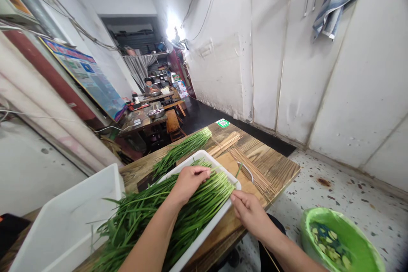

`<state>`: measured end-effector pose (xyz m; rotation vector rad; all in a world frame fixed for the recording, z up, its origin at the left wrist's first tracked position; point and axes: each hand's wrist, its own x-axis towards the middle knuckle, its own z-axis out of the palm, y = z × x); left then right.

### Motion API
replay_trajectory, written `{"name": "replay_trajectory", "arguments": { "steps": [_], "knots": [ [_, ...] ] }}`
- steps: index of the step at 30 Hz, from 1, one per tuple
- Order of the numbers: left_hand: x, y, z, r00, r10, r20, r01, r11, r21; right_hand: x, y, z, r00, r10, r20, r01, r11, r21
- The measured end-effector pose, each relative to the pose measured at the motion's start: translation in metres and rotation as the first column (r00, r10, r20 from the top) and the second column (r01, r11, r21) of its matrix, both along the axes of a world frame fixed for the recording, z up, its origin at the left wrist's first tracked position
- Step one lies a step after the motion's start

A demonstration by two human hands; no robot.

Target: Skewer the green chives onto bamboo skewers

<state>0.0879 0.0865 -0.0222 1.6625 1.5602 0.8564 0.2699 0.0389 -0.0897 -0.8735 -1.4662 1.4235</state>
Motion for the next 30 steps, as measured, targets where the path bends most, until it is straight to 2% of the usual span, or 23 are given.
{"name": "replay_trajectory", "arguments": {
  "steps": [8,17,22,27,28,30],
  "knots": [
    [-0.002,0.001,-0.002,1.000,-0.002,-0.014,0.002,1.000,-0.014,0.000,0.001,0.001,1.000,0.005,0.008,-0.005,1.000,0.006],
    [0.001,-0.002,0.006,0.996,-0.030,-0.085,0.031,1.000,0.007,0.000,-0.001,0.001,1.000,-0.003,0.006,0.003,1.000,0.017],
    [0.004,-0.005,0.006,0.983,-0.097,-0.155,0.103,0.994,0.030,0.000,0.000,0.002,1.000,-0.024,0.015,0.024,0.999,0.032],
    [0.004,-0.008,0.013,0.956,-0.234,-0.178,0.244,0.969,0.033,0.000,0.002,0.000,0.999,-0.019,0.029,0.017,0.998,0.054],
    [0.002,-0.008,0.014,0.958,-0.233,-0.166,0.240,0.971,0.022,0.000,0.002,0.000,0.999,-0.019,0.030,0.017,0.998,0.055],
    [-0.002,-0.006,0.016,0.973,-0.155,-0.172,0.164,0.986,0.035,0.001,0.002,-0.001,0.999,-0.014,0.030,0.013,0.998,0.053]
  ]
}}
